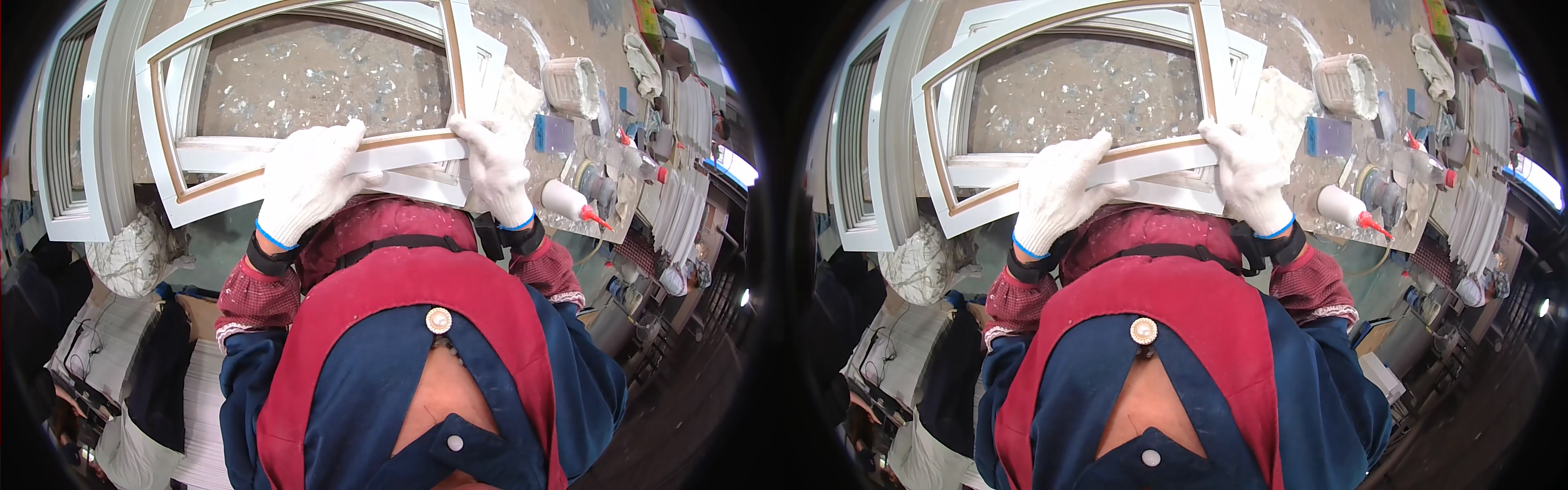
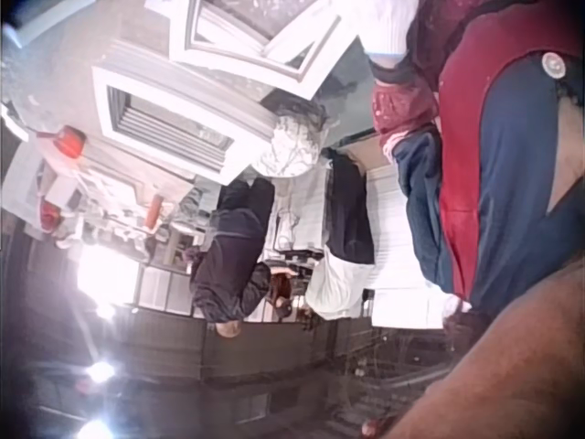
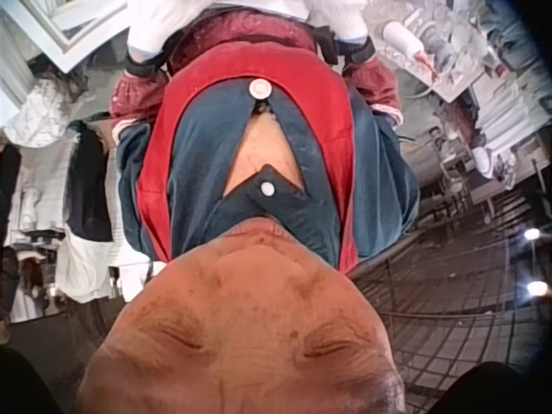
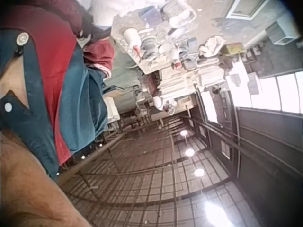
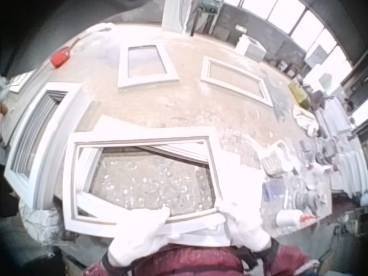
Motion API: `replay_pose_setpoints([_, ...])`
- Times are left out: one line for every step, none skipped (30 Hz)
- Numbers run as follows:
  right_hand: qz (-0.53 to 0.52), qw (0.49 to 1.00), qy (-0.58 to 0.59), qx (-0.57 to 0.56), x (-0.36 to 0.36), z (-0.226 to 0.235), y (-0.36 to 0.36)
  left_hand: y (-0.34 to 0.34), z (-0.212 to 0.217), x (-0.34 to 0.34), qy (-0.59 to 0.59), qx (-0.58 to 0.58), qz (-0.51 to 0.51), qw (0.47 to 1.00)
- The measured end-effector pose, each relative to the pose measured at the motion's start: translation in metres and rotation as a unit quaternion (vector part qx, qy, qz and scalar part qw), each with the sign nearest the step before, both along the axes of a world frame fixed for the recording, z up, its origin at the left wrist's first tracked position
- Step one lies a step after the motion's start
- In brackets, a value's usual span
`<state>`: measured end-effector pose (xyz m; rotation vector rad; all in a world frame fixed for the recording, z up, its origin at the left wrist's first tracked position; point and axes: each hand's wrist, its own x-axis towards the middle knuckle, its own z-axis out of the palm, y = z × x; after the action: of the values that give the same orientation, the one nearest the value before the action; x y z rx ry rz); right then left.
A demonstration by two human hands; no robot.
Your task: Sanding and cleaning wooden frames at a workbench in a manufacturing environment.
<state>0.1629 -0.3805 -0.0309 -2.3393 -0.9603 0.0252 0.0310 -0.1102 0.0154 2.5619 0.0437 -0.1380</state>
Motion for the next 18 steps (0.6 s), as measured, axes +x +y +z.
replay_pose_setpoints([0.002,1.0,0.0,0.001,0.0,0.009,0.002,0.0,-0.002,-0.002,-0.026,0.007,0.004,1.0])
replay_pose_setpoints([0.001,0.998,0.045,0.039,0.001,0.027,0.006,0.0,-0.005,-0.003,-0.026,0.008,0.007,1.0])
replay_pose_setpoints([0.0,0.993,0.09,0.076,0.002,0.039,0.01,0.0,-0.008,-0.004,-0.041,0.0,0.009,0.999])
replay_pose_setpoints([0.0,0.993,0.09,0.077,0.001,0.044,0.01,0.0,-0.008,-0.005,-0.057,-0.008,0.009,0.998])
replay_pose_setpoints([-0.028,0.993,0.105,0.048,0.001,0.048,0.011,0.001,-0.007,-0.006,-0.057,-0.007,0.009,0.998])
replay_pose_setpoints([-0.054,0.991,0.121,0.02,0.001,0.051,0.013,0.001,-0.006,-0.006,-0.041,-0.004,0.007,0.999])
replay_pose_setpoints([-0.025,0.995,0.09,0.025,0.004,0.052,0.017,0.0,-0.005,-0.004,-0.027,-0.002,0.004,1.0])
replay_pose_setpoints([-0.026,0.995,0.089,0.025,0.007,0.051,0.017,0.0,-0.005,-0.003,-0.028,-0.002,0.003,1.0])
replay_pose_setpoints([0.004,1.0,0.016,-0.025,0.01,0.049,0.018,0.0,-0.006,-0.002,-0.029,-0.003,0.0,1.0])
replay_pose_setpoints([0.036,0.995,-0.057,-0.073,0.013,0.048,0.019,0.0,-0.006,-0.003,-0.03,-0.003,0.0,1.0])
replay_pose_setpoints([0.037,0.995,-0.056,-0.072,0.015,0.046,0.019,0.001,-0.005,-0.002,-0.03,-0.003,0.001,1.0])
replay_pose_setpoints([0.06,0.992,-0.077,-0.084,0.018,0.044,0.019,0.001,-0.003,-0.001,-0.016,-0.003,-0.001,1.0])
replay_pose_setpoints([0.081,0.987,-0.098,-0.096,0.018,0.042,0.017,0.0,-0.002,-0.001,-0.002,-0.003,-0.005,1.0])
replay_pose_setpoints([0.081,0.987,-0.096,-0.097,0.018,0.038,0.017,0.0,-0.003,-0.002,-0.001,-0.004,-0.006,1.0])
replay_pose_setpoints([0.048,0.995,-0.052,-0.07,0.016,0.033,0.019,-0.001,-0.005,-0.003,-0.03,-0.004,0.0,1.0])
replay_pose_setpoints([0.017,0.999,-0.008,-0.041,0.014,0.029,0.021,-0.001,-0.006,-0.003,-0.06,-0.004,0.008,0.998])
replay_pose_setpoints([0.016,0.999,-0.007,-0.041,0.013,0.027,0.021,-0.001,-0.008,-0.004,-0.06,-0.004,0.008,0.998])
replay_pose_setpoints([-0.016,0.998,0.06,-0.019,0.011,0.026,0.02,-0.001,-0.009,-0.004,-0.07,-0.007,0.009,0.997])
